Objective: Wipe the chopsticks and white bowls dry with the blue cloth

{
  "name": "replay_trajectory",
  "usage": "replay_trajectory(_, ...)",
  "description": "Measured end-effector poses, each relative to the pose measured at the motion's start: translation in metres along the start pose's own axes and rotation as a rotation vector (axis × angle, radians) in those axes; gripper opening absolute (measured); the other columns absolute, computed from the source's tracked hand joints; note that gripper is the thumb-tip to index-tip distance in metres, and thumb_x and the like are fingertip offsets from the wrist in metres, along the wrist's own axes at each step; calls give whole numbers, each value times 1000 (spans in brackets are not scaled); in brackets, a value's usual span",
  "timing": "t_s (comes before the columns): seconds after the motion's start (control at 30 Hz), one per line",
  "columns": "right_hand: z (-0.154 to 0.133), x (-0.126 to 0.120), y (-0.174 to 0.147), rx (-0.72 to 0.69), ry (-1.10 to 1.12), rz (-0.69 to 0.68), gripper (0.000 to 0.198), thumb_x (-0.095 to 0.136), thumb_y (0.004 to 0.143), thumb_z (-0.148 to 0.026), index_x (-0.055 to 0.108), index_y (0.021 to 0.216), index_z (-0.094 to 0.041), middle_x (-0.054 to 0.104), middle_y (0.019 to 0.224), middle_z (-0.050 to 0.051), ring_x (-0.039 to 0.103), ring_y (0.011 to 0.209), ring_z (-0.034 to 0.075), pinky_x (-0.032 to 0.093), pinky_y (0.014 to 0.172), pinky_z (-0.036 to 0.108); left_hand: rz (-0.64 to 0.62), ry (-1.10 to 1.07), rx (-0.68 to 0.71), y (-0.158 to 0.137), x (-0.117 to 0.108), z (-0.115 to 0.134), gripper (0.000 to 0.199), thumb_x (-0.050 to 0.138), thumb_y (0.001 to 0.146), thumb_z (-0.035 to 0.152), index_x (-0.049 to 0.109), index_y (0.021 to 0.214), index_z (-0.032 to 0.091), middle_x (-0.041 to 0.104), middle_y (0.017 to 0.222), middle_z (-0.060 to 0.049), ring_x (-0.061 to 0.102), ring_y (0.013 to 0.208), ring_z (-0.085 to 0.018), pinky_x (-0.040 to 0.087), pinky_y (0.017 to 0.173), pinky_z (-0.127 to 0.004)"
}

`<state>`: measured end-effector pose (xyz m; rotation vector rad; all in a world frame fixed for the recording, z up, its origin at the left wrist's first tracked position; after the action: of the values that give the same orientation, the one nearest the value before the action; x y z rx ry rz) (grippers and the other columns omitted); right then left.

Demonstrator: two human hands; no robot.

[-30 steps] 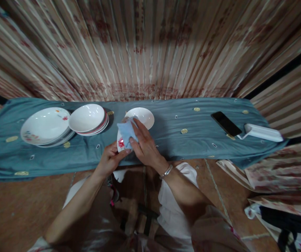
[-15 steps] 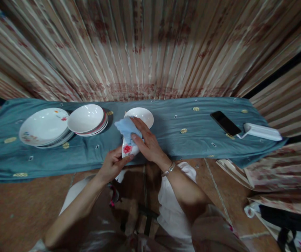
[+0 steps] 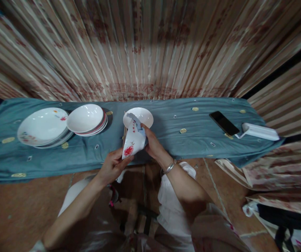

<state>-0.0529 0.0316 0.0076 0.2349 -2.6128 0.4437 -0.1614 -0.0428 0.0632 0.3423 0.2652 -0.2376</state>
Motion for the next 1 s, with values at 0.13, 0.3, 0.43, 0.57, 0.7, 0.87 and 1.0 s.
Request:
replay_trajectory(0.13,9,3,-1,114,100,-22,35,59,73,-57,60,87,-25,72,87,1,64,103,24,53,87,40,-8,53,39,1,-1,0,17,55,87,22,70,89,15,71,76,-5,67,75,-19,53,82,-31)
replay_trajectory(0.3,19,7,-2,211,171,-6,35,56,77,-57,61,89,-25,73,87,1,65,102,24,53,89,42,-17,120,143,1,-2,-3,26,51,89,18,70,107,17,72,111,-11,66,107,-23,50,96,-35)
replay_trajectory(0.43,19,8,-2,158,190,45,34,58,76,-56,60,91,-25,73,87,1,65,102,23,52,92,39,-17,145,117,3,-5,-7,41,62,82,21,62,122,15,63,128,-15,60,117,-26,47,100,-38)
replay_trajectory(0.57,10,7,-3,-36,60,53,40,58,76,-59,60,96,-25,72,96,1,62,109,22,48,98,37,-26,4,-42,8,-7,-10,58,72,74,34,57,126,12,66,122,-14,63,109,-27,48,96,-37)
replay_trajectory(0.7,-8,10,-16,-291,-358,9,46,51,85,-55,56,118,-24,64,123,3,56,119,21,40,107,38,54,-213,-203,9,-14,-17,45,73,70,43,66,103,12,72,93,-9,65,80,-21,52,75,-31)
replay_trajectory(0.87,-25,29,-38,-608,-850,-155,52,45,93,-42,40,141,-23,43,148,8,37,138,22,24,118,42,132,-289,-322,4,-20,-28,34,77,64,42,63,71,13,60,64,0,51,58,-12,44,58,-25)
replay_trajectory(1.0,-30,38,-46,-705,-982,-256,55,46,93,-37,35,146,-23,35,153,8,28,144,22,20,120,42,142,-241,-329,1,-20,-30,30,77,63,39,60,62,14,57,59,1,48,56,-11,42,57,-25)
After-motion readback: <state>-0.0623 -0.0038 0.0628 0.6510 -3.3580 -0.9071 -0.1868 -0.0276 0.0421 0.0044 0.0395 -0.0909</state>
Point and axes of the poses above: each hand's wrist, its own y-axis towards the middle knuckle, its own x-axis out of the palm, z = x × y, the point moved 7 cm from there along y, towards the middle knuckle
